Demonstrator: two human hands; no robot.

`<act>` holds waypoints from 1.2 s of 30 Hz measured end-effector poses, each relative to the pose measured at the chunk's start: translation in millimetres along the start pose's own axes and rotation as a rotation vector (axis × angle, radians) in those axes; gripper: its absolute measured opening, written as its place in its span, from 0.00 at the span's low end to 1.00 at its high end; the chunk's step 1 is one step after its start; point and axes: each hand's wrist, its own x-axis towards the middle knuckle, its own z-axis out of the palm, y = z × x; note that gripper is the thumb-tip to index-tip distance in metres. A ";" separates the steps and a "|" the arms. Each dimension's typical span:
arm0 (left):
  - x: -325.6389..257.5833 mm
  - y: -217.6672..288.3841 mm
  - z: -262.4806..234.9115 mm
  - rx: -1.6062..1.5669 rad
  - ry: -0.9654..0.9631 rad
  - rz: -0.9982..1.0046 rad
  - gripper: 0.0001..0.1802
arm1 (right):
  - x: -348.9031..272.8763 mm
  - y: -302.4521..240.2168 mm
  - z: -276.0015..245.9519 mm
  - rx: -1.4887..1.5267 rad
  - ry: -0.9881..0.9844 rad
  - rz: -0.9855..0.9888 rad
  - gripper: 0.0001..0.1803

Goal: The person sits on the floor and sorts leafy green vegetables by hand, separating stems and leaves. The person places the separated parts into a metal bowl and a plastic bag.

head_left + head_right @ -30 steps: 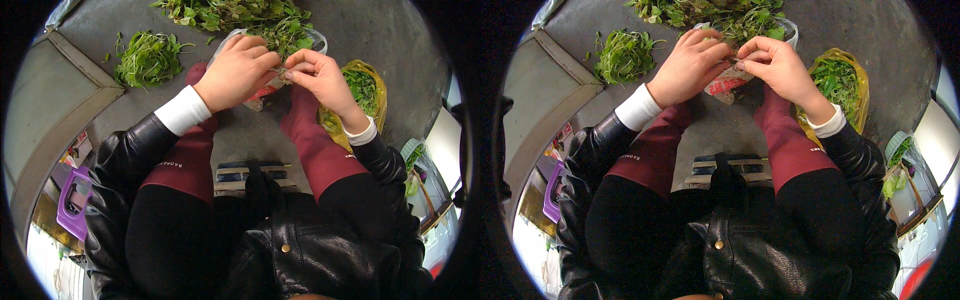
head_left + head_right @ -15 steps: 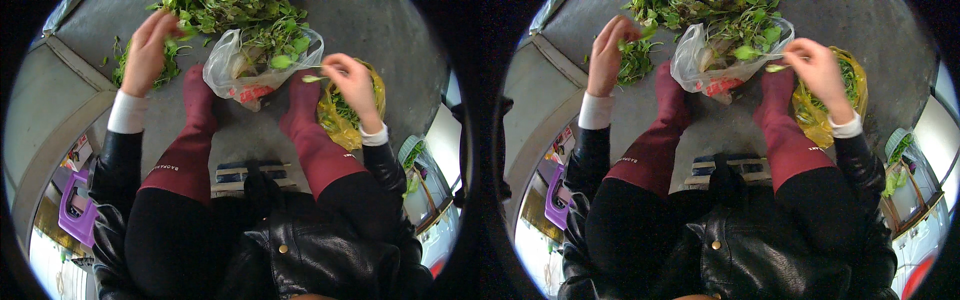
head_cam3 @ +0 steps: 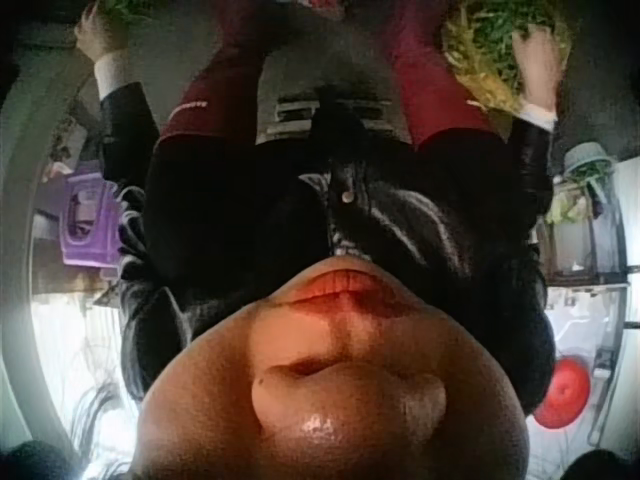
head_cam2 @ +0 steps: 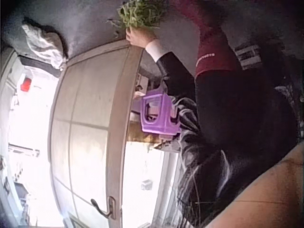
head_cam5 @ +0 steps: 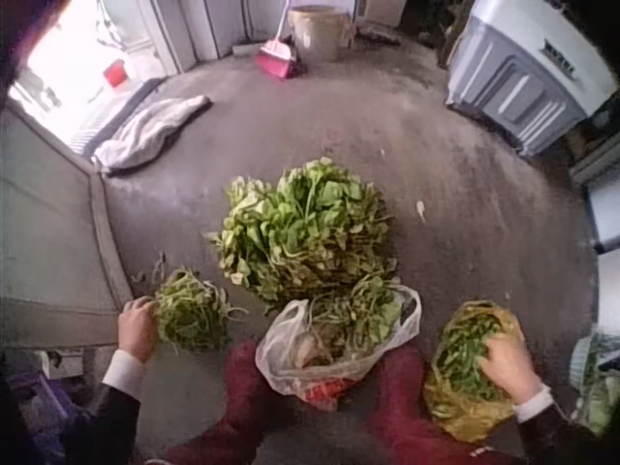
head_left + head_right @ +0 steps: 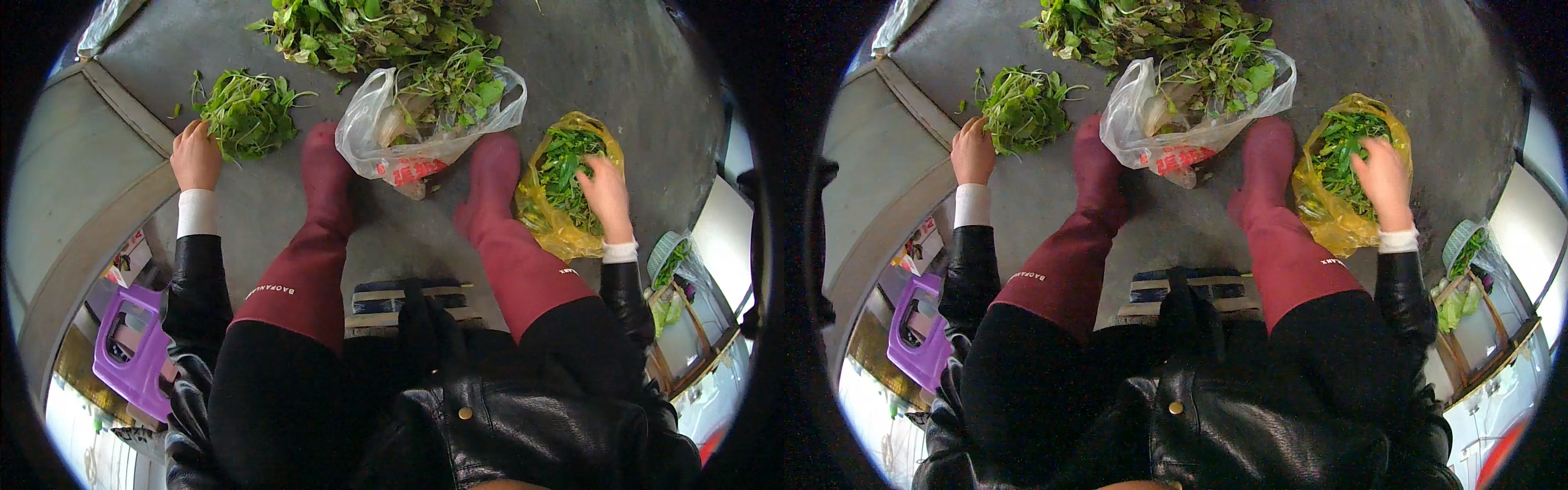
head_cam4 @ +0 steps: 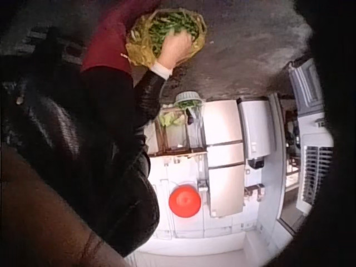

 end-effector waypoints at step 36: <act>6.6 206.1 -124.4 -1.530 -0.109 0.375 0.11 | 69.7 -187.9 -44.6 1.549 -0.294 -0.220 0.19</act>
